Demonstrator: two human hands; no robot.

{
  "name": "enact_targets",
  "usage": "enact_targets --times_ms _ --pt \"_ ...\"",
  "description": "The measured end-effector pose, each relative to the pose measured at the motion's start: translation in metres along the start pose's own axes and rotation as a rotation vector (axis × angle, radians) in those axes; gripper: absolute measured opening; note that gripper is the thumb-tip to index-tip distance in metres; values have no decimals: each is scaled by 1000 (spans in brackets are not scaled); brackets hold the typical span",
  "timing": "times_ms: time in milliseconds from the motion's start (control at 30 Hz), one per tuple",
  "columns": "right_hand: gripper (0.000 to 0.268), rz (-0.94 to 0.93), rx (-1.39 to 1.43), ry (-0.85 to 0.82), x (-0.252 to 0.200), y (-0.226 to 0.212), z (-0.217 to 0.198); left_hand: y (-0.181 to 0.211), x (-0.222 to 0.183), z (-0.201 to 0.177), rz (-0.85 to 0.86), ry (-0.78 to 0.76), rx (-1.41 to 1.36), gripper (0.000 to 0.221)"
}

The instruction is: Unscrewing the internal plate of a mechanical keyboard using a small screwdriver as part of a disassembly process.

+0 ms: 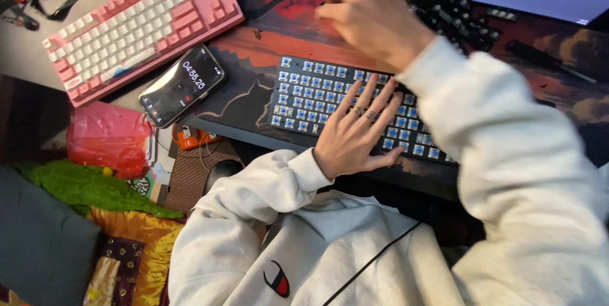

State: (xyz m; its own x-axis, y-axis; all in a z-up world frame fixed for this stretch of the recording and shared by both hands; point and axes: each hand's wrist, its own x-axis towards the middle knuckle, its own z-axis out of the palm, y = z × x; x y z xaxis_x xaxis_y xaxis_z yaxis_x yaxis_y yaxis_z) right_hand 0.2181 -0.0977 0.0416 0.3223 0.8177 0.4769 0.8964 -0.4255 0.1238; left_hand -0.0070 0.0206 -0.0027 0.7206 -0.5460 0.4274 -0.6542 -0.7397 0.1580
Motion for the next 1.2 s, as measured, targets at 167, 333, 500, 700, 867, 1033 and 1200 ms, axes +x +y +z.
enact_targets --times_ms 167,333,500,700,867,1033,1200 --pt "9 -52 -165 -56 54 -17 52 0 1 7 -7 131 -58 84" --pt "19 -112 -267 -24 76 -22 78 2 -1 12 -11 204 -59 79" --pt "27 -146 -329 -46 85 -27 91 2 -1 12 -8 219 -71 78" --pt "15 -147 -335 -116 87 -31 87 2 -1 11 -2 221 -72 75" --pt "9 -121 -313 -43 74 -18 42 1 -2 8 0 155 -74 77" --pt "51 2 -60 -169 -1 5 -81 -1 0 -8 -5 -23 -2 88" --pt "33 -4 -46 -338 -124 21 -145 -1 5 -10 35 -48 17 82"
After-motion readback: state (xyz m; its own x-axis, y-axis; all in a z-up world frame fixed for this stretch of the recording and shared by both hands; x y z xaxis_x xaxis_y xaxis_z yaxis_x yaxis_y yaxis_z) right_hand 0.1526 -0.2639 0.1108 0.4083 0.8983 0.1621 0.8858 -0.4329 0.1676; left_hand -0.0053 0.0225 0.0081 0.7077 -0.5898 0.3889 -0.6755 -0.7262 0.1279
